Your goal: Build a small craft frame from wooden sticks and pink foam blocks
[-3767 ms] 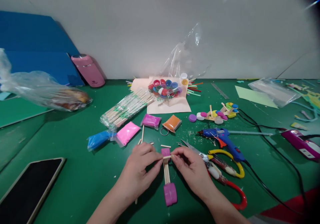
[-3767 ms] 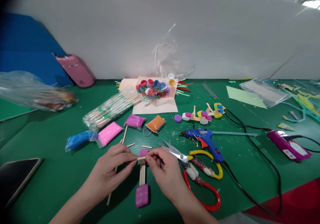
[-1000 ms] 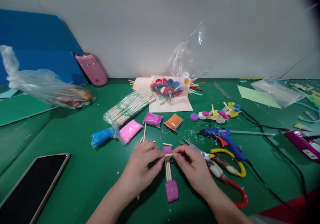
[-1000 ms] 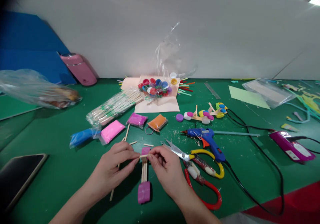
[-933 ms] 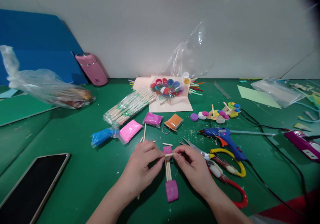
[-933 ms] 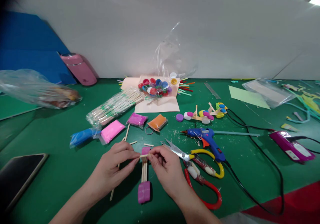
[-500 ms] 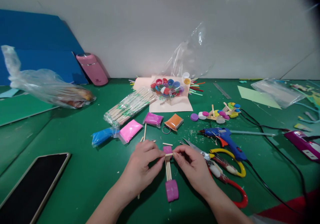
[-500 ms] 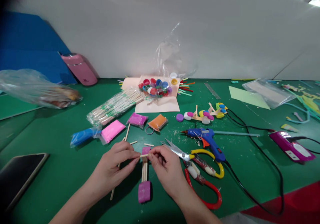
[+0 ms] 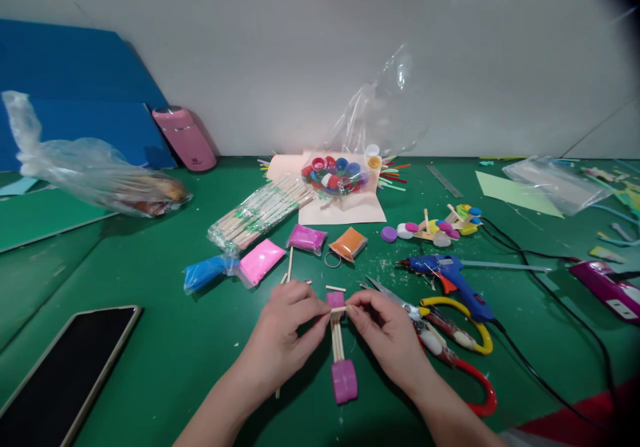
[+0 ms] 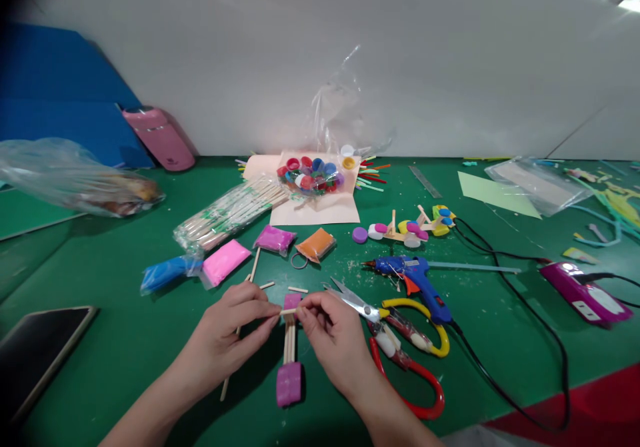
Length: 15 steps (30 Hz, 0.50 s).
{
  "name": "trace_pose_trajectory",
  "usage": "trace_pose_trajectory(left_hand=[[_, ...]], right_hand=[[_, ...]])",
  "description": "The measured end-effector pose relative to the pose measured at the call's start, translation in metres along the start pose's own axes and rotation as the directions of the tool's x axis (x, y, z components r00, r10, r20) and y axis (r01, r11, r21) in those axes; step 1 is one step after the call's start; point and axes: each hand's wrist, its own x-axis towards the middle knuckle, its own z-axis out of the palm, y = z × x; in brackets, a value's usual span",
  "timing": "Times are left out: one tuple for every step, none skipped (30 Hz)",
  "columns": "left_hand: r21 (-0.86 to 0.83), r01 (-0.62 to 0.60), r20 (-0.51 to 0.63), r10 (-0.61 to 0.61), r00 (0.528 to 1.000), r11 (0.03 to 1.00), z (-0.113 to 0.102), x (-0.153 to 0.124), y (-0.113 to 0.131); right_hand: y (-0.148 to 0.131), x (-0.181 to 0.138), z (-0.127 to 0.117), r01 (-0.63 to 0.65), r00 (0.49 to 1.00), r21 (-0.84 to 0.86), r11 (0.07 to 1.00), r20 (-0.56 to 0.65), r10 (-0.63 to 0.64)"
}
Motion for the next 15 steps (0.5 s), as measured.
trace_pose_trajectory(left_hand=[[0.0,0.0,0.002,0.0,1.0,1.0,0.0,-0.0003,-0.0001],[-0.001,0.0,0.001,0.0,1.0,1.0,0.0001,-0.0007,-0.0002],[-0.001,0.001,0.0,-0.001,1.0,1.0,0.0001,-0.0009,-0.0003],[-0.001,0.0,0.0,0.0,1.0,1.0,0.0002,-0.0011,-0.0003],[0.0,-0.001,0.0,0.001,1.0,1.0,0.0003,-0.0012,-0.0004],[0.001,-0.001,0.002,0.001,1.0,1.0,0.0003,-0.0012,-0.0004],[0.001,-0.002,0.002,0.002,1.0,1.0,0.0003,-0.001,-0.0004],[-0.001,-0.003,0.003,0.003,1.0,1.0,0.0002,-0.0008,-0.0004],[-0.004,-0.005,0.003,0.005,1.0,1.0,0.0002,-0.0005,-0.0004],[-0.007,-0.006,0.001,0.006,1.0,1.0,0.0002,-0.0002,-0.0004],[-0.008,-0.006,-0.001,0.006,1.0,1.0,0.0001,0.0001,-0.0004],[-0.008,-0.006,-0.003,0.006,1.0,1.0,0.0001,0.0003,-0.0004],[-0.006,-0.007,-0.004,0.007,1.0,1.0,0.0,0.0006,-0.0004],[-0.005,-0.006,-0.006,0.006,1.0,1.0,0.0,0.0008,-0.0003],[-0.005,-0.004,-0.007,0.004,1.0,1.0,-0.0001,0.001,0.0]], right_hand=[[0.0001,0.0,0.0,0.0,1.0,0.0,1.0,0.002,0.0],[0.0003,0.0,0.0001,0.0,1.0,0.002,1.0,0.003,0.0],[0.0005,-0.0001,0.0001,-0.001,1.0,0.003,1.0,0.005,0.001],[0.0006,-0.0001,0.0001,-0.002,1.0,0.004,1.0,0.007,0.002],[0.0007,-0.0001,0.0001,-0.002,1.0,0.004,1.0,0.007,0.002],[0.0007,-0.0001,0.0001,-0.003,1.0,0.003,1.0,0.006,0.003],[0.0006,-0.0001,0.0,-0.003,1.0,0.001,1.0,0.005,0.003],[0.0004,-0.0001,-0.0001,-0.003,1.0,-0.001,1.0,0.004,0.003],[0.0002,-0.0001,-0.0001,-0.003,1.0,-0.004,1.0,0.004,0.003],[-0.0001,-0.0001,-0.0002,-0.003,1.0,-0.006,1.0,0.003,0.003],[-0.0003,0.0,-0.0003,-0.002,1.0,-0.008,1.0,0.004,0.002],[-0.0005,0.0,-0.0003,0.0,1.0,-0.01,1.0,0.006,0.0],[-0.0005,0.0,-0.0003,0.003,1.0,-0.012,1.0,0.005,-0.003],[-0.0005,0.0,-0.0002,0.006,1.0,-0.013,1.0,0.003,-0.006],[-0.0004,0.0,-0.0001,0.008,1.0,-0.013,1.0,0.001,-0.008]])
